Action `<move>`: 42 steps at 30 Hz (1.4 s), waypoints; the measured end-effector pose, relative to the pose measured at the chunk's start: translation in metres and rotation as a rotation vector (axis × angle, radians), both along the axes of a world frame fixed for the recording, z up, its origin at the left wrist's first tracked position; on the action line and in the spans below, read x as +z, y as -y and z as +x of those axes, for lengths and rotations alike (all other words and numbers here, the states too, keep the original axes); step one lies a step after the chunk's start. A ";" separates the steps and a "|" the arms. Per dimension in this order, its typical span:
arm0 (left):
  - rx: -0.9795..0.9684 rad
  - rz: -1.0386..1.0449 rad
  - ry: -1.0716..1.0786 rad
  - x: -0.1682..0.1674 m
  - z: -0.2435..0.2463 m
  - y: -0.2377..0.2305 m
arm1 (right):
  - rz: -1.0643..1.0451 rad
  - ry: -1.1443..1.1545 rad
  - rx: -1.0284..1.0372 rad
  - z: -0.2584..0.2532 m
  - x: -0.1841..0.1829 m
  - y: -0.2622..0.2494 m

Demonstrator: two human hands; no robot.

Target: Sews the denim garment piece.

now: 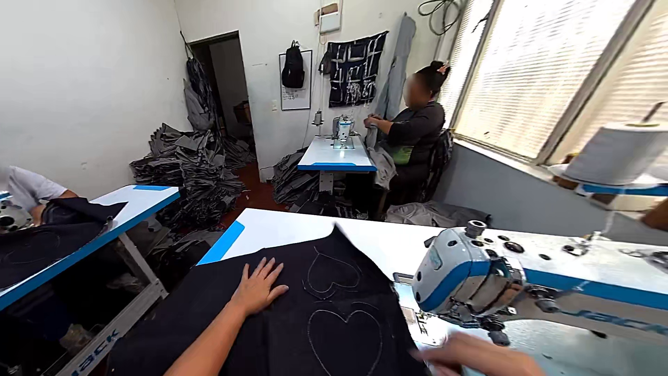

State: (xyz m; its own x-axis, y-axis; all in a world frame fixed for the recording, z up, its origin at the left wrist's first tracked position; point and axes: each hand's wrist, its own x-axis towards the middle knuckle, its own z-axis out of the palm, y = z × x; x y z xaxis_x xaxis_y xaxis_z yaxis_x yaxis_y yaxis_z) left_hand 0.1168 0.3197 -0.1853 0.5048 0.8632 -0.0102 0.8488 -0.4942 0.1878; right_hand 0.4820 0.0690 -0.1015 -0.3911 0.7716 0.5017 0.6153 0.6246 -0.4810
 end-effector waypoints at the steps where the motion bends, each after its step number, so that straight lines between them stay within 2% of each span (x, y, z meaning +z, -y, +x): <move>1: 0.024 0.027 0.006 -0.010 0.005 0.010 | 0.056 0.039 0.009 -0.011 -0.001 -0.029; 2: 0.036 0.048 0.011 -0.014 0.008 0.026 | 0.099 0.103 0.008 -0.023 -0.013 -0.063; 3: 0.041 0.062 0.010 -0.016 0.010 0.048 | 0.049 0.187 0.000 -0.036 -0.025 -0.093; 6: 0.068 0.230 0.051 -0.031 0.012 0.125 | -0.312 0.388 -0.058 -0.074 -0.070 -0.152; 7: 0.095 0.314 0.073 -0.038 0.012 0.144 | -0.359 0.432 -0.070 -0.085 -0.084 -0.160; 9: 0.160 0.408 0.089 -0.047 0.003 0.172 | -0.366 0.498 -0.065 -0.106 -0.096 -0.152; 11: 0.179 0.400 0.094 -0.049 -0.007 0.197 | -0.383 0.521 -0.015 -0.117 -0.096 -0.123; 14: 0.051 0.322 0.121 -0.044 -0.019 0.221 | -0.356 0.486 0.003 -0.111 -0.099 -0.064; 16: -0.043 0.265 0.149 -0.039 -0.020 0.225 | -0.285 0.444 -0.060 -0.097 -0.107 -0.023; 18: -0.138 0.281 0.167 -0.041 -0.007 0.222 | -0.117 0.368 -0.221 -0.075 -0.121 0.016; 22: -0.316 0.356 0.143 -0.042 0.072 0.219 | -0.040 0.401 -0.523 -0.003 -0.129 0.066; 24: -0.364 0.315 0.140 -0.038 0.119 0.218 | -0.022 0.435 -0.592 0.043 -0.131 0.073; 27: -0.381 0.114 0.099 -0.026 0.175 0.218 | -0.043 0.455 -0.596 0.108 -0.134 0.073; 31: -0.361 -0.076 0.023 -0.013 0.213 0.214 | -0.087 0.450 -0.532 0.173 -0.132 0.057; 34: -0.361 -0.116 -0.025 -0.008 0.215 0.213 | -0.127 0.446 -0.547 0.170 -0.121 0.046; 37: -0.376 -0.124 -0.041 -0.008 0.216 0.212 | -0.118 0.376 -0.487 0.109 -0.103 0.032; 39: -0.382 -0.122 -0.014 -0.010 0.214 0.211 | -0.141 0.310 -0.413 0.071 -0.112 0.024; 42: -0.394 -0.048 0.142 -0.020 0.207 0.199 | -0.085 0.352 -0.452 0.060 -0.130 0.021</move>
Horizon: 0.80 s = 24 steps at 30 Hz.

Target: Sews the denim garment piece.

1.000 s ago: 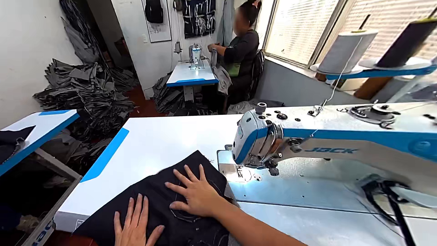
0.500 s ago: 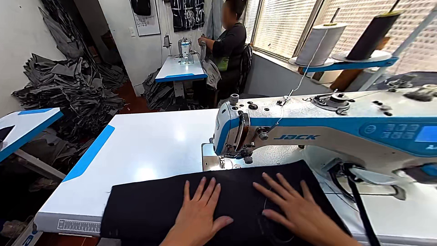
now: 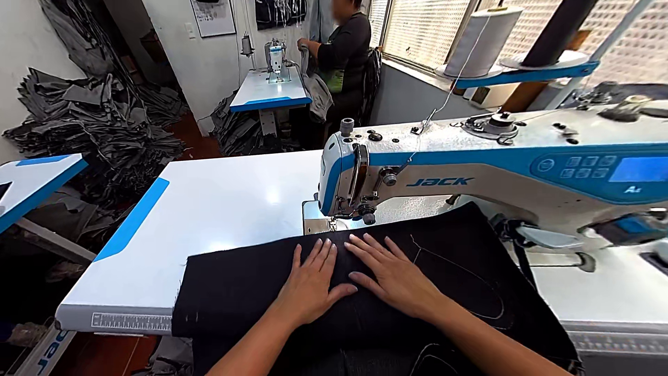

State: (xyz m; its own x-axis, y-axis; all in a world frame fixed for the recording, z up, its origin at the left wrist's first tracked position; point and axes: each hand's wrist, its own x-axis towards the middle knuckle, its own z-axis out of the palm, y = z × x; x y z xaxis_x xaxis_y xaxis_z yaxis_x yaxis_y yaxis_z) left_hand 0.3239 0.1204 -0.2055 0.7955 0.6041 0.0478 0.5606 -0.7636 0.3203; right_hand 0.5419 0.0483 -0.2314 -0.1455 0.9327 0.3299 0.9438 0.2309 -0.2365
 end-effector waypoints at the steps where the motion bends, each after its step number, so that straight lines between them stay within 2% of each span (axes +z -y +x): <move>1: -0.004 0.011 0.019 -0.001 -0.001 -0.004 | 0.007 0.013 -0.011 0.001 -0.002 0.001; 6: -0.024 0.088 0.007 -0.002 0.008 -0.018 | 0.004 0.037 -0.053 0.006 0.002 -0.004; 24: 0.076 0.141 0.017 0.000 0.008 -0.003 | 0.003 0.034 -0.004 0.006 0.004 -0.007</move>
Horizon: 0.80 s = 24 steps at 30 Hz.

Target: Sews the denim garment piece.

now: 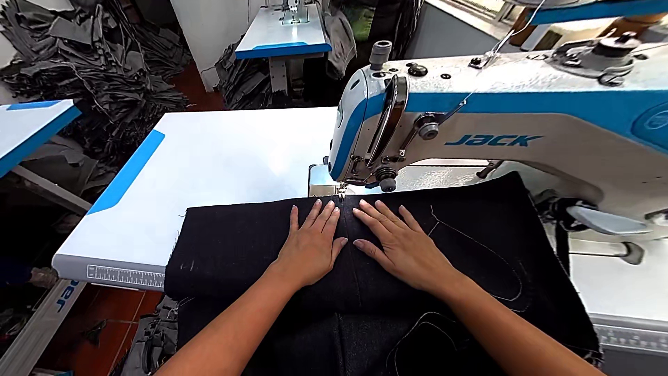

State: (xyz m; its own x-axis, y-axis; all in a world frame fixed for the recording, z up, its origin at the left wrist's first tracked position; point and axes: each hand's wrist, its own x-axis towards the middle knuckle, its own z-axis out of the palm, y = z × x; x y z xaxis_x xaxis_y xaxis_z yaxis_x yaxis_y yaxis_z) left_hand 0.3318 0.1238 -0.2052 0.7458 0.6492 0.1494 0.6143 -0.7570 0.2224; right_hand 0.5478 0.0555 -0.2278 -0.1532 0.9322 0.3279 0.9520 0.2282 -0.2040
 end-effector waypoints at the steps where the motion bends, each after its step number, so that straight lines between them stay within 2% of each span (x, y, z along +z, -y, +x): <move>1: -0.001 0.000 0.002 0.000 0.000 0.000 | -0.003 0.000 -0.003 0.000 0.000 0.000; 24: -0.032 -0.090 0.021 0.001 0.001 -0.015 | -0.033 -0.001 -0.002 0.004 0.002 -0.008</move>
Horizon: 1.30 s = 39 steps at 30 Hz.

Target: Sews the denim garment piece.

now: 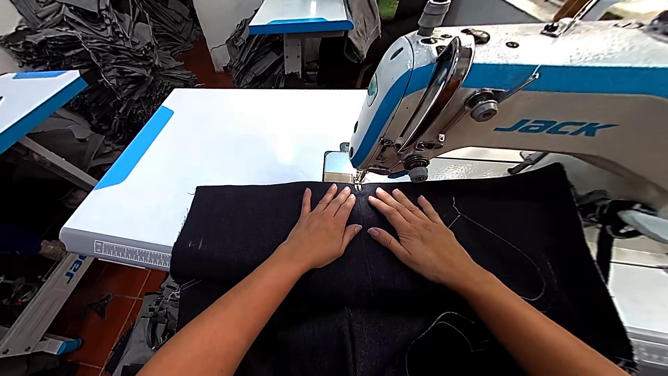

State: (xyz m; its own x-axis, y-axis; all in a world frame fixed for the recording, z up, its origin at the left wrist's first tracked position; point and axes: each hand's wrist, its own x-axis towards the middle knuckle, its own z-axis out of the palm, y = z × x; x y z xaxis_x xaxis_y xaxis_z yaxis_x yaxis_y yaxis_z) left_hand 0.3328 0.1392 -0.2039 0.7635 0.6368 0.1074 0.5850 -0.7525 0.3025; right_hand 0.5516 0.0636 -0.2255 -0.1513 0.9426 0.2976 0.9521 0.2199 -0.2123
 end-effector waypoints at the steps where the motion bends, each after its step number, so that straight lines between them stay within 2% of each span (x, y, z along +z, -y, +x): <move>1: -0.001 0.001 0.000 0.000 0.000 0.000 | 0.001 -0.001 -0.001 0.000 0.000 0.000; 28: 0.005 0.073 0.024 -0.001 -0.001 0.006 | 0.017 -0.005 -0.027 -0.004 -0.002 0.004; 33: -0.003 0.125 0.065 -0.010 -0.019 0.037 | 0.089 0.030 0.010 -0.018 -0.009 0.034; 36: 0.023 0.055 0.082 0.009 -0.026 0.047 | 0.119 0.052 -0.012 -0.022 -0.013 0.055; 39: 0.045 0.023 0.150 0.028 -0.008 0.022 | 0.114 0.058 -0.015 -0.023 -0.014 0.060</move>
